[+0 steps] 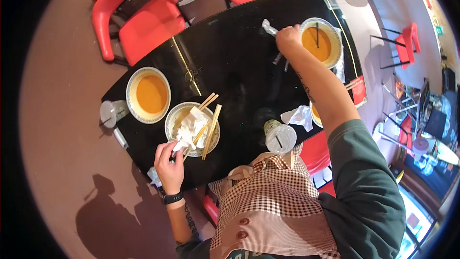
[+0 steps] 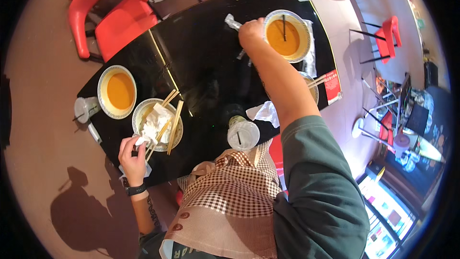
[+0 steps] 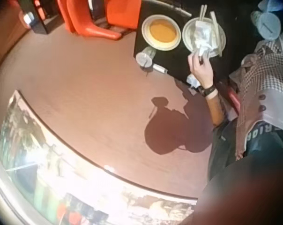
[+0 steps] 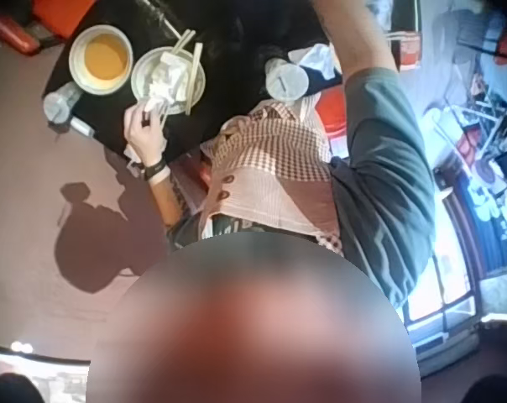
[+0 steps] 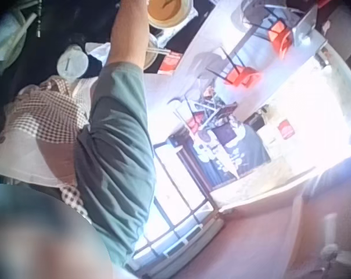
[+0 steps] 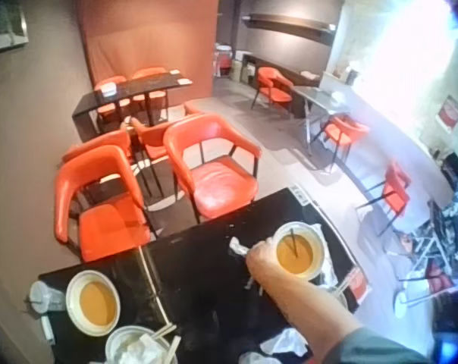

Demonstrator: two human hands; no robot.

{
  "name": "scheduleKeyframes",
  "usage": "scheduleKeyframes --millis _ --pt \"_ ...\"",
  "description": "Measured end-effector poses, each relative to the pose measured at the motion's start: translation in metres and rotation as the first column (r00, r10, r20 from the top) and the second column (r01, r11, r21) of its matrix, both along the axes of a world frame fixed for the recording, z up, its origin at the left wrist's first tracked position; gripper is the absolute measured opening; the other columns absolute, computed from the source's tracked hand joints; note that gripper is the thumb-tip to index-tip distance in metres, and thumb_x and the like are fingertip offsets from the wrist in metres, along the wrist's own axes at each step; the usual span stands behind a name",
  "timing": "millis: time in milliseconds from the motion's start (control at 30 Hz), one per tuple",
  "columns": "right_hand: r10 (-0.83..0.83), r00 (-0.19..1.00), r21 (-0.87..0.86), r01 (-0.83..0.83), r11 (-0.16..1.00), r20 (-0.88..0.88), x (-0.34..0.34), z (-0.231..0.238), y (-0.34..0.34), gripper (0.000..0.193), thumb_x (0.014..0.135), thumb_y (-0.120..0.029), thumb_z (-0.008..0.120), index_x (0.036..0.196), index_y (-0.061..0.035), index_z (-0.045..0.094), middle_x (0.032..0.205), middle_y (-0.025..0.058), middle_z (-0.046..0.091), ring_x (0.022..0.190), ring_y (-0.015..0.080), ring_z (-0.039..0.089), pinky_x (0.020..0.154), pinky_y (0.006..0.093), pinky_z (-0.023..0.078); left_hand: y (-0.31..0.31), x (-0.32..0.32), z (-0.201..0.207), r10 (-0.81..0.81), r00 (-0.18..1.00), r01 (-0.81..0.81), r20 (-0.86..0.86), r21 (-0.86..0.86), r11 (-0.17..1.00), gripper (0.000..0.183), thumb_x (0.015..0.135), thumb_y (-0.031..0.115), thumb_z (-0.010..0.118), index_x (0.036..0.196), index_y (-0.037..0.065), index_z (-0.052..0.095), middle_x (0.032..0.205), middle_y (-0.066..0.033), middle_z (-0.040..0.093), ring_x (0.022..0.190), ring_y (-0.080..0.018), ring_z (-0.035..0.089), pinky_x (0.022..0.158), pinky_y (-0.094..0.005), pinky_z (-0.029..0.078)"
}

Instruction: Clearing leftover food from a table and then washing the bowls in a kitchen sink.

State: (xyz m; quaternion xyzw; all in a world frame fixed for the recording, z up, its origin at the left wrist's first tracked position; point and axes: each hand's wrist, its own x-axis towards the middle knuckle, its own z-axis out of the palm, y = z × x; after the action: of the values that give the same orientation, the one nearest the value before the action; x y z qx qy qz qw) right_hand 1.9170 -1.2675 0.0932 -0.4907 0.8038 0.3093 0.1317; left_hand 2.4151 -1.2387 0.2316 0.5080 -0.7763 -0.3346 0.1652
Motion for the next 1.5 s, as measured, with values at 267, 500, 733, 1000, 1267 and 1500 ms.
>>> scheduleKeyframes --millis 267,500,733,1000,1267,1500 --pt "0.102 0.961 -0.325 -0.013 0.946 0.258 0.056 0.02 -0.003 0.017 0.087 -0.015 0.065 0.098 -0.0062 0.074 0.102 0.0201 0.073 0.1 0.0344 0.071 0.086 0.0442 0.058 0.011 0.018 -0.027 0.153 0.986 -0.158 -0.064 -0.086 0.984 0.021 0.085 0.0 0.071 0.106 0.001 0.067 0.085 -0.0088 0.061 0.068 -0.0193 0.058 0.064 -0.0306 0.048" --pt "0.356 0.466 -0.468 0.148 0.871 0.81 0.228 0.132 0.008 0.022 0.074 -0.015 0.072 0.088 0.0017 0.068 0.085 0.0207 0.07 0.083 0.0361 0.071 0.075 0.0448 0.056 0.006 0.01 -0.059 0.176 0.973 -0.205 -0.149 -0.209 0.956 0.017 0.08 -0.007 0.066 0.095 0.002 0.066 0.09 -0.011 0.061 0.075 -0.0254 0.062 0.067 -0.0344 0.051" --pt "0.604 0.546 -0.656 -0.126 0.745 0.581 0.341 0.083 -0.001 0.013 0.082 -0.007 0.061 0.094 -0.0016 0.065 0.097 0.0168 0.069 0.091 0.0321 0.071 0.08 0.0404 0.058 0.005 0.021 -0.056 0.103 0.988 -0.134 -0.112 -0.323 0.937 0.019 0.075 -0.007 0.065 0.091 0.002 0.068 0.092 -0.0122 0.065 0.087 -0.0321 0.066 0.075 -0.0393 0.054" --pt "0.574 0.626 -0.643 -0.146 0.752 0.528 0.345 0.082 0.001 0.015 0.086 -0.007 0.059 0.099 -0.0013 0.063 0.102 0.0157 0.067 0.096 0.0305 0.068 0.083 0.0386 0.058 -0.012 0.033 -0.06 0.06 0.981 -0.144 -0.187 -0.476 0.867 0.019 0.074 -0.007 0.066 0.09 0.003 0.067 0.091 -0.0119 0.064 0.081 -0.0303 0.066 0.071 -0.0385 0.054" --pt "0.784 0.455 -0.637 -0.466 0.614 0.422 0.34 0.063 0.038 0.018 0.089 -0.014 0.059 0.104 -0.0046 0.064 0.108 0.0125 0.06 0.106 0.028 0.065 0.086 0.0379 0.057 0.023 0.039 -0.077 -0.105 0.98 0.013 -0.168 -0.477 0.879 0.02 0.072 -0.004 0.072 0.088 0.007 0.069 0.089 -0.008 0.064 0.085 -0.0299 0.065 0.073 -0.0396 0.054" --pt "0.633 0.458 -0.633 -0.179 0.753 0.625 0.334 0.062 0.047 0.03 0.086 -0.016 0.062 0.111 -0.0015 0.054 0.098 0.0219 0.069 0.09 0.0384 0.07 0.077 0.047 0.057 0.011 0.021 -0.103 -0.118 0.989 0.087 -0.084 -0.304 0.949 0.019 0.08 -0.001 0.067 0.098 0.006 0.067 0.09 -0.0133 0.068 0.083 -0.036 0.067 0.071 -0.0435 0.054"
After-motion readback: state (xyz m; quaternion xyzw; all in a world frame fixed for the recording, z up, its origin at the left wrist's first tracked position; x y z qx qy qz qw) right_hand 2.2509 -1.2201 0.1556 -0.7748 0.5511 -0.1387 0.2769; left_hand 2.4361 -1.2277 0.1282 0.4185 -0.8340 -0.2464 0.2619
